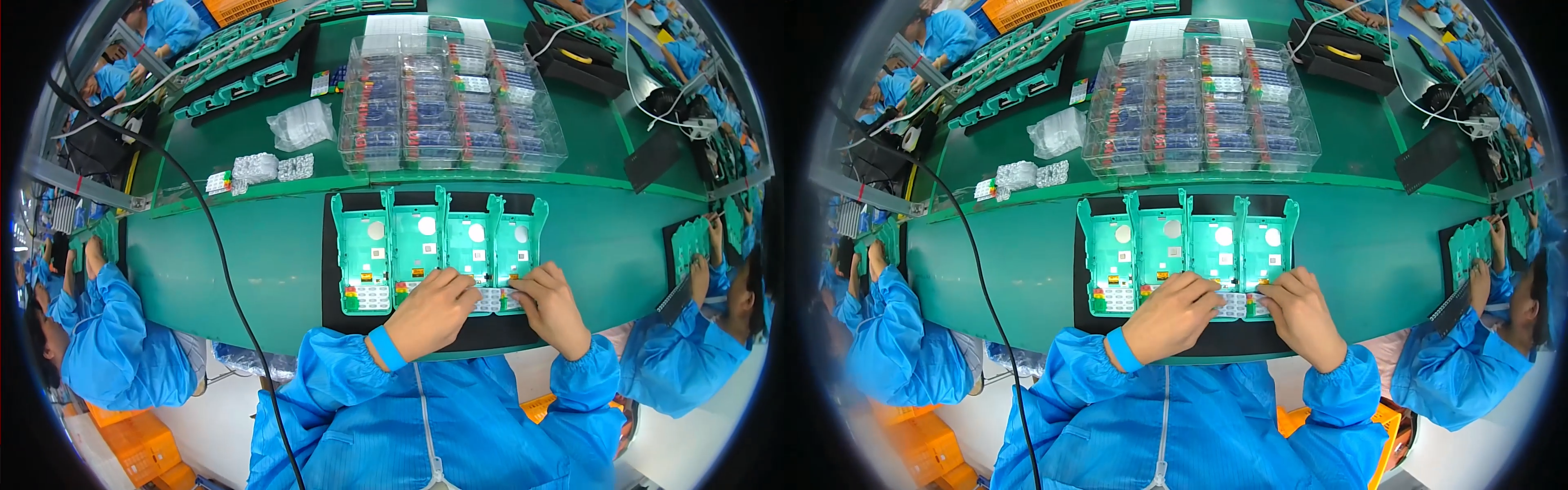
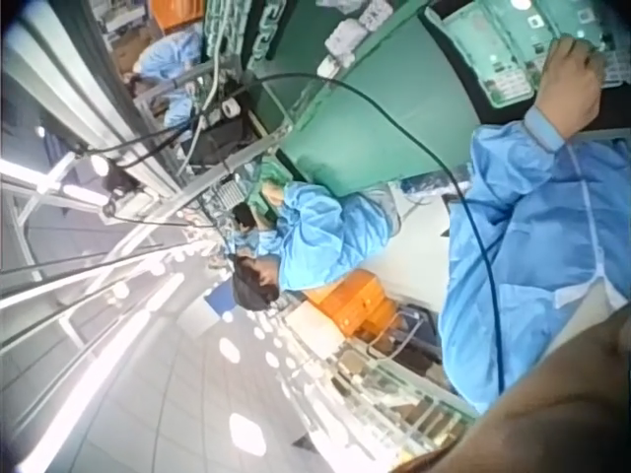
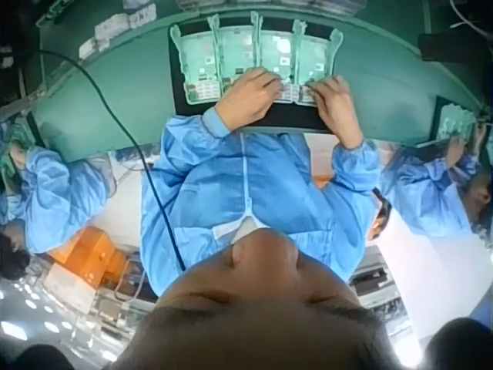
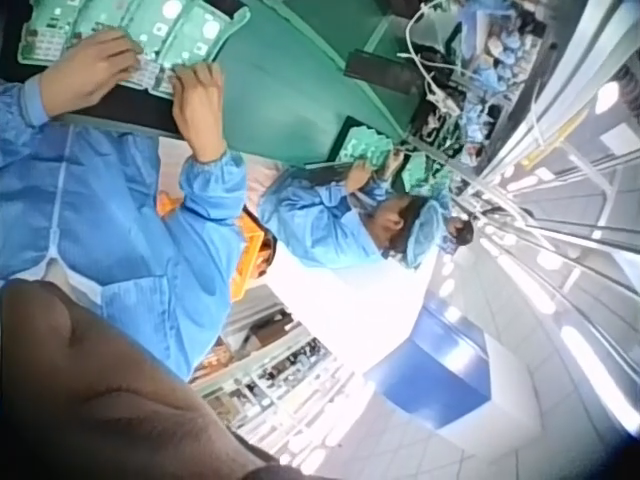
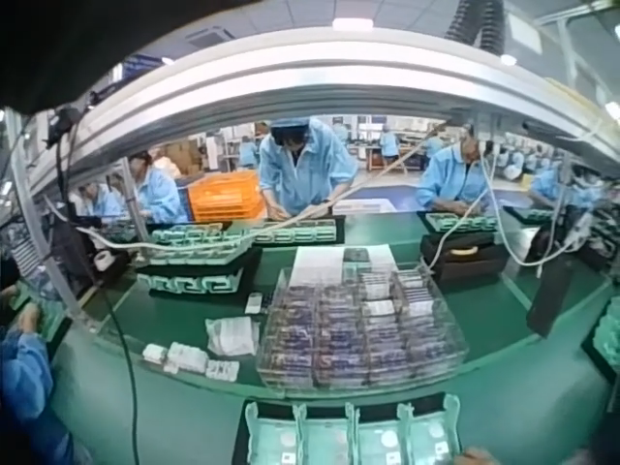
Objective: The person inserts small electronic buttons and circuit boards into green plastic device casings by hand, assembling them on an assembly line.
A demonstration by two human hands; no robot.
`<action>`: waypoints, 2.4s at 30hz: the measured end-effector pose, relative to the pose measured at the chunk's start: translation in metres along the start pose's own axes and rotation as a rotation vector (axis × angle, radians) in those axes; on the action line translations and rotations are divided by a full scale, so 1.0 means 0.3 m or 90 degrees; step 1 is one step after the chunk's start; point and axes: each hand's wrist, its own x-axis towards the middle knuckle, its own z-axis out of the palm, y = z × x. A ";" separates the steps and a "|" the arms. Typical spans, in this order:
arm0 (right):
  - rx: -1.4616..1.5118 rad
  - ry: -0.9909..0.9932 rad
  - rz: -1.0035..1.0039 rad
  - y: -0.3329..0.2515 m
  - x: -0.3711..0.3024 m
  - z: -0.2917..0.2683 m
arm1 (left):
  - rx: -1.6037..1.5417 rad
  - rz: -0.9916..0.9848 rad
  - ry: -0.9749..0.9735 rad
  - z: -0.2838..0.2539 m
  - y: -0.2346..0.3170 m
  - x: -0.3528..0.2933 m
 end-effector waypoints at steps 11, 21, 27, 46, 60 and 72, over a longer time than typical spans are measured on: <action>-0.045 -0.064 -0.035 -0.057 -0.061 -0.034 | -0.203 -0.036 0.036 0.004 -0.019 0.034; -0.083 -0.028 -0.019 -0.093 -0.049 -0.048 | -0.008 -0.044 0.031 0.000 -0.001 0.027; -0.049 -0.023 -0.022 -0.066 -0.039 -0.040 | 0.031 -0.011 0.047 -0.065 0.030 0.022; -0.067 -0.079 -0.257 -0.177 0.175 0.013 | 0.061 -0.142 0.229 -0.158 0.003 -0.245; 0.029 -0.038 -0.436 -0.470 1.039 0.418 | 0.155 -0.456 0.337 -0.100 -0.181 -0.465; -0.001 -0.151 -0.390 -0.470 1.117 0.460 | 0.115 -0.449 0.369 -0.117 -0.182 -0.472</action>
